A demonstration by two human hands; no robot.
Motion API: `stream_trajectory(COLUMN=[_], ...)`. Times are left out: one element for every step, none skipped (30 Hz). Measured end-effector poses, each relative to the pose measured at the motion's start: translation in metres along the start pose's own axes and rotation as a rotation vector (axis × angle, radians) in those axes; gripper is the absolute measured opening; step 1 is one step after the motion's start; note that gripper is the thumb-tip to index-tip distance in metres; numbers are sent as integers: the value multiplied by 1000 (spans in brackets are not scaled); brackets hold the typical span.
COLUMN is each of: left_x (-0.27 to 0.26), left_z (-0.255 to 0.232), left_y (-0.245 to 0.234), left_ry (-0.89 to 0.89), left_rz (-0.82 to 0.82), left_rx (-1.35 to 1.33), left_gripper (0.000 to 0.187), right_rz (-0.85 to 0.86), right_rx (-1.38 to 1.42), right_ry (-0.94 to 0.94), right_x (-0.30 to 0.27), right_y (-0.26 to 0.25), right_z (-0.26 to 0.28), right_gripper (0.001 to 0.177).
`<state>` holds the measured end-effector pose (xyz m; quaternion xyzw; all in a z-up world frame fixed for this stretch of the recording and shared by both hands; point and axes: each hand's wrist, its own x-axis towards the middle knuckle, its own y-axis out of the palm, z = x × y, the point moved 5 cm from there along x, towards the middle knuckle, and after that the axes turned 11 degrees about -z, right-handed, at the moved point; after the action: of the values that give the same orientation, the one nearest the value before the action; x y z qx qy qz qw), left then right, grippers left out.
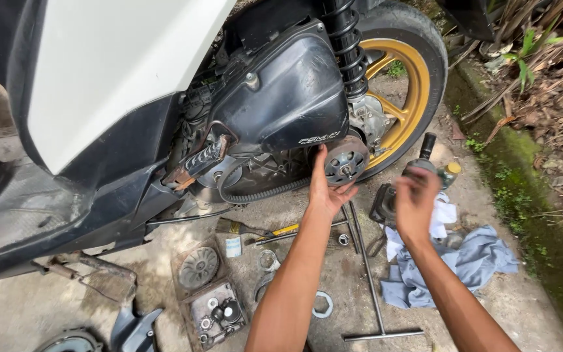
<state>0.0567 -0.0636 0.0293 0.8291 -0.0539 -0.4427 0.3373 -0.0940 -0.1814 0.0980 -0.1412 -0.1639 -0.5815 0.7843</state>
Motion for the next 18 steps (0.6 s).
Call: stream_trajectory(left_x=[9, 18, 21, 25, 29, 19, 9, 0, -5, -11, -18, -15, -13, -10, -6, -3, 0, -8], left_z=[1, 1, 4, 6, 10, 8, 6, 3, 1, -3, -7, -8, -8, -14, -14, -15, -16, -15], left_y=[-1, -4, -4, -4, -3, -2, -1, 1, 5, 7, 9, 9, 10, 10, 12, 10, 8, 12], left_ry=[3, 7, -3, 17, 36, 24, 26, 33, 27, 56, 85, 96, 110, 134, 154, 178, 201, 219], left_rz=[-30, -64, -60, -108, -156, -156, -154, -151, -150, -150, -150, -157, -169, -184, -191, -234, -277, -286], left_rx=[15, 44, 47, 49, 51, 44, 64, 74, 57, 77, 96, 80, 46, 15, 2, -20, -44, -62], left_gripper=[131, 127, 127, 122, 117, 117, 120, 123, 123, 124, 125, 125, 119, 114, 114, 113, 112, 112], right_rz=[181, 352, 343, 399, 453, 451, 468, 493, 501, 516, 530, 550, 552, 558, 584, 571, 559, 587], right_rx=[7, 19, 12, 79, 150, 136, 83, 30, 15, 3, -9, -11, 7, 34, 40, 52, 63, 64], right_ry=[190, 391, 391, 630, 869, 869, 887, 899, 892, 946, 999, 995, 1050, 1106, 1102, 1124, 1147, 1142], right_x=[6, 6, 5, 1, -5, -4, -4, -3, 1, 0, -1, -2, -6, -10, -6, -3, 0, 1], right_y=[24, 46, 53, 63, 73, 78, 82, 87, 90, 92, 94, 94, 91, 92, 97, 102, 107, 112], right_z=[-2, -5, 17, 31, 46, 44, 40, 37, 41, 44, 48, 59, 70, 81, 65, 47, 29, 19], right_gripper=[51, 71, 71, 90, 109, 109, 113, 117, 117, 122, 128, 128, 129, 130, 130, 125, 119, 119])
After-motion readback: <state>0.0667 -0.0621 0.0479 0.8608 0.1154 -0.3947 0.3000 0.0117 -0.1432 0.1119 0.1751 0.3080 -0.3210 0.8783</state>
